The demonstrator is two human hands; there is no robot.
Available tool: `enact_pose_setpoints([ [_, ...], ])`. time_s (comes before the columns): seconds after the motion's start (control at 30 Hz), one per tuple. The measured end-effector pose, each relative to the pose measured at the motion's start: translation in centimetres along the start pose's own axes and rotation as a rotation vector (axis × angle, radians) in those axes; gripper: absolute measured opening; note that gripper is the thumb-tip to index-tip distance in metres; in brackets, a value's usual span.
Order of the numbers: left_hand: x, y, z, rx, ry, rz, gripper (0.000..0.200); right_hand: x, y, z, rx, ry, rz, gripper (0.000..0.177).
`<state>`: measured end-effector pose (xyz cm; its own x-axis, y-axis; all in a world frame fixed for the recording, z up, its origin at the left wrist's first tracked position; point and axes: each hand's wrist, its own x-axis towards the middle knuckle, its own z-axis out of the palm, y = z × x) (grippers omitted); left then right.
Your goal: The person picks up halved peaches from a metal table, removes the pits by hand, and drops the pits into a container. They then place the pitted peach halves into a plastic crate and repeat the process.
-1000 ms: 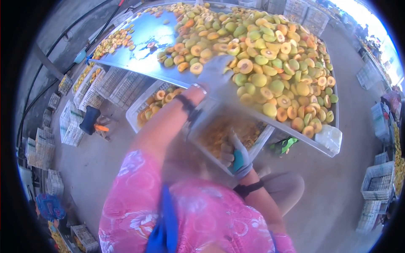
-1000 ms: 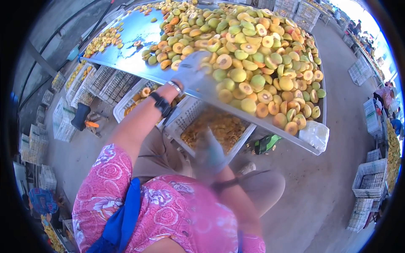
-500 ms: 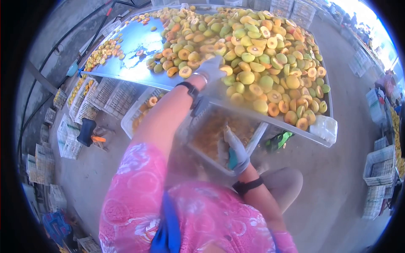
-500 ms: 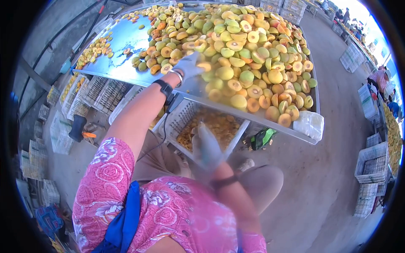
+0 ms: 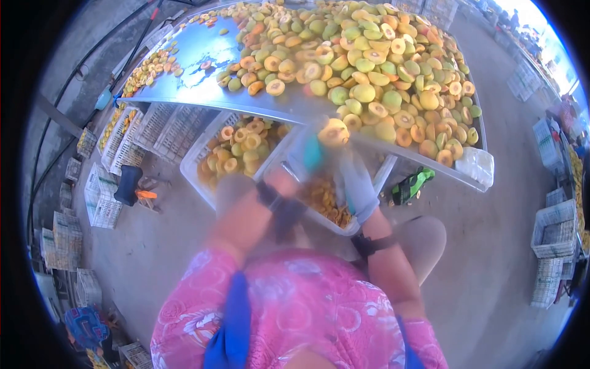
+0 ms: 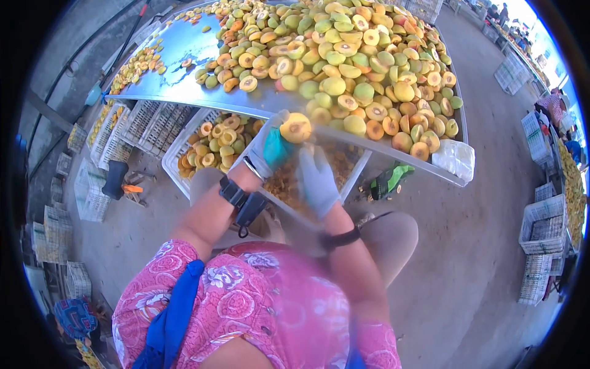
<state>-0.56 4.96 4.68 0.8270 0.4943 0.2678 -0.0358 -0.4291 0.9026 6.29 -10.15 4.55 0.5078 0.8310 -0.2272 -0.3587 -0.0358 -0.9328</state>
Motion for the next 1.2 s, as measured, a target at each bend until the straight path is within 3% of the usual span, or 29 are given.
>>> enact_pose_setpoints([
  [0.07, -0.8, 1.0, 0.9, -0.799, 0.114, -0.369, 0.028, 0.4, 0.5, -0.4, -0.037, 0.001, -0.052, 0.025],
  [0.1, -0.9, -0.4, 1.6, -0.800, 0.114, -0.370, 0.028, 0.6, 0.5, -0.5, -0.030, 0.014, -0.044, 0.025],
  [0.17, -1.1, -3.0, 2.7, -0.325, 0.202, 0.072, 0.025, 0.5, 0.4, -0.7, -0.021, 0.027, -0.036, 0.026],
  [0.3, -1.6, -0.8, 2.4, -0.202, 0.107, -0.020, 0.029, 0.3, 0.4, -1.0, -0.055, 0.019, -0.010, 0.030],
  [0.37, -1.3, -3.6, 3.4, -0.675, 0.140, -0.045, 0.028, 0.6, 0.8, -1.0, -0.093, 0.019, -0.007, 0.033],
  [0.4, -1.3, -4.4, 3.7, -0.674, 0.138, -0.047, 0.028, 0.8, 0.8, -1.0, -0.182, 0.011, 0.011, 0.038],
  [0.47, -1.3, -4.2, 4.1, -1.324, 0.239, -0.299, 0.027, 1.2, 1.6, -1.4, -0.271, 0.005, 0.029, 0.042],
  [0.53, -1.6, -3.0, 4.5, -1.200, 0.281, -0.328, 0.028, 1.6, 2.5, -1.8, -0.617, -0.002, -0.205, 0.048],
  [0.6, -1.9, -2.4, 5.0, -1.076, 0.323, -0.356, 0.030, 1.5, 2.9, -1.6, -0.599, 0.012, -0.159, 0.046],
  [0.67, -1.9, -2.2, 5.4, -0.831, 0.388, -0.124, 0.029, 1.6, 3.1, -1.6, -0.582, 0.024, -0.114, 0.046],
  [0.77, -2.0, -3.2, 5.8, -0.855, 0.346, -0.153, 0.029, 1.3, 3.0, -1.5, -0.612, 0.007, -0.190, 0.045],
  [0.83, -2.1, -3.3, 5.8, -0.919, 0.329, -0.172, 0.031, 0.2, 1.5, -1.1, -0.412, -0.043, -0.037, 0.043],
  [0.9, -2.0, -1.3, 5.0, -1.260, 0.273, -0.395, 0.033, -1.1, -0.9, -0.5, -0.336, -0.074, 0.076, 0.043],
  [0.93, -2.1, -0.3, 4.8, -1.260, 0.274, -0.395, 0.033, -1.4, -1.5, -0.3, -0.259, -0.106, 0.188, 0.042],
  [1.0, -2.4, 1.1, 4.4, -1.238, 0.305, -0.471, 0.039, -1.0, 0.1, -0.8, -0.214, -0.150, 0.099, 0.042],
  [1.03, -2.5, 0.7, 4.4, -1.238, 0.308, -0.470, 0.039, -1.0, 0.4, -0.9, -0.167, -0.193, 0.009, 0.043],
  [1.13, -2.4, -0.3, 4.7, -1.212, 0.366, -0.456, 0.040, -1.2, 0.1, -0.7, -0.154, -0.182, 0.066, 0.039],
  [1.2, -2.7, -0.4, 4.8, -0.925, 0.382, -0.270, 0.038, -1.7, -1.2, -0.5, -0.075, -0.195, 0.162, 0.036],
])
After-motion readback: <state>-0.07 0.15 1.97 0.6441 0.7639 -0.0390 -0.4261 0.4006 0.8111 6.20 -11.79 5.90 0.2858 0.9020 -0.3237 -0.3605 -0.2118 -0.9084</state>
